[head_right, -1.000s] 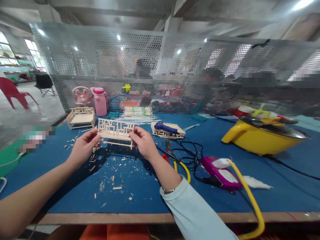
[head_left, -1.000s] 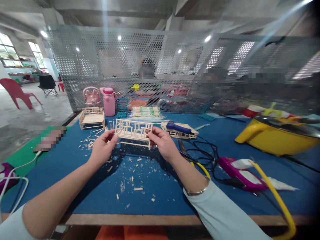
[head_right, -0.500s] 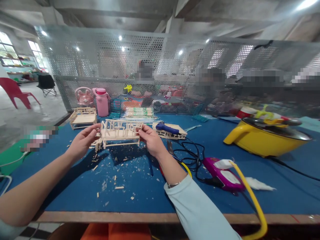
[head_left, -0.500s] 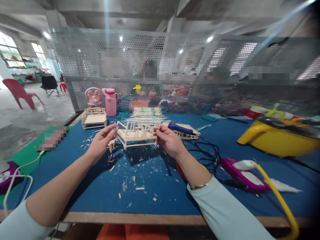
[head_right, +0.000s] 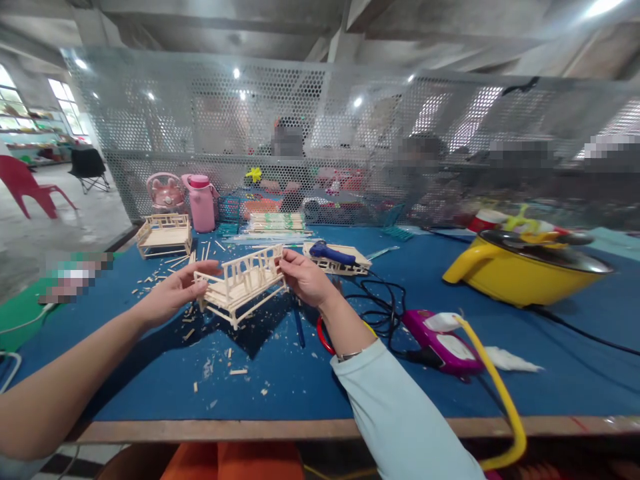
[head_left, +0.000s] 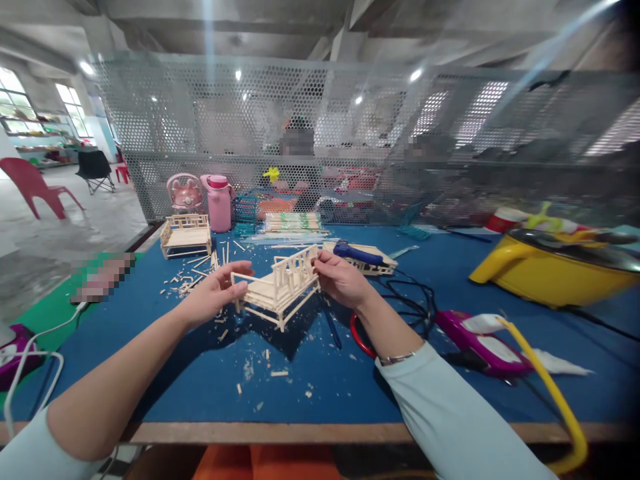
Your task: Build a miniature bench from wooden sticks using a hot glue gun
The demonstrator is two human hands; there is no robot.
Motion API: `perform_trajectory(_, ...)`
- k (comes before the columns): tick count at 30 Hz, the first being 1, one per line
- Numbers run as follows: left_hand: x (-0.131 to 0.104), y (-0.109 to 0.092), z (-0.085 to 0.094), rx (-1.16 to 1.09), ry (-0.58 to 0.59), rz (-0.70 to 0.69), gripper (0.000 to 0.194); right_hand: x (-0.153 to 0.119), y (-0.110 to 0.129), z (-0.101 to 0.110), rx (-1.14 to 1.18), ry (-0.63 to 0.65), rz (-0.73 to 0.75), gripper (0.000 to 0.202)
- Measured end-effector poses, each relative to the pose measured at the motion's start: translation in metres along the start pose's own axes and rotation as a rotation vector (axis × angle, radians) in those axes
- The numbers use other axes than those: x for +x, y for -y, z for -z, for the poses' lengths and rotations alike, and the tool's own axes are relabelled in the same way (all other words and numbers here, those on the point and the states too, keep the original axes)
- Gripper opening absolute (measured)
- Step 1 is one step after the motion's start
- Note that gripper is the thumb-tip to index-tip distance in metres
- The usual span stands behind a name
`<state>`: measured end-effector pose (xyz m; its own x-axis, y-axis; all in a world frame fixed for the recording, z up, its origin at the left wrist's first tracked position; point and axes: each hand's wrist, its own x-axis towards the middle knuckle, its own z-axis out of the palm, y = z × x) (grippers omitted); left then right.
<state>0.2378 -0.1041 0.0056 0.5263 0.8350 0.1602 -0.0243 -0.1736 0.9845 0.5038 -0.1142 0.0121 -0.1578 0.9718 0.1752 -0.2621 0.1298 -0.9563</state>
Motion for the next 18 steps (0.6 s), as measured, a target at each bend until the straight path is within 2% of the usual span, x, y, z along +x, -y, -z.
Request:
perform_trajectory(5, -0.001, -0.001, 0.003, -0.078, 0.225, 0.057, 0.044, -0.002, 0.003, -0.003, -0.006, -0.027, -0.009, 0.031)
perform_trajectory(7, -0.004, -0.003, 0.002, -0.104, 0.269, 0.089, 0.044, -0.003, 0.003, -0.005, -0.021, -0.046, -0.017, 0.033)
perform_trajectory(9, -0.006, -0.005, -0.001, -0.089, 0.242, 0.093, 0.040, -0.002, 0.002, -0.006, -0.044, -0.087, -0.014, 0.034)
perform_trajectory(11, -0.007, -0.005, -0.005, -0.027, 0.163, 0.075, 0.033, 0.001, 0.001, -0.002, -0.074, -0.160, 0.006, 0.035)
perform_trajectory(15, 0.000, 0.005, -0.012, 0.091, 0.002, 0.066, 0.026, 0.010, -0.005, 0.016, -0.168, -0.404, 0.045, 0.035)
perform_trajectory(18, 0.012, 0.021, -0.014, 0.142, -0.064, 0.039, 0.020, 0.016, -0.009, 0.028, -0.235, -0.581, 0.066, 0.031)
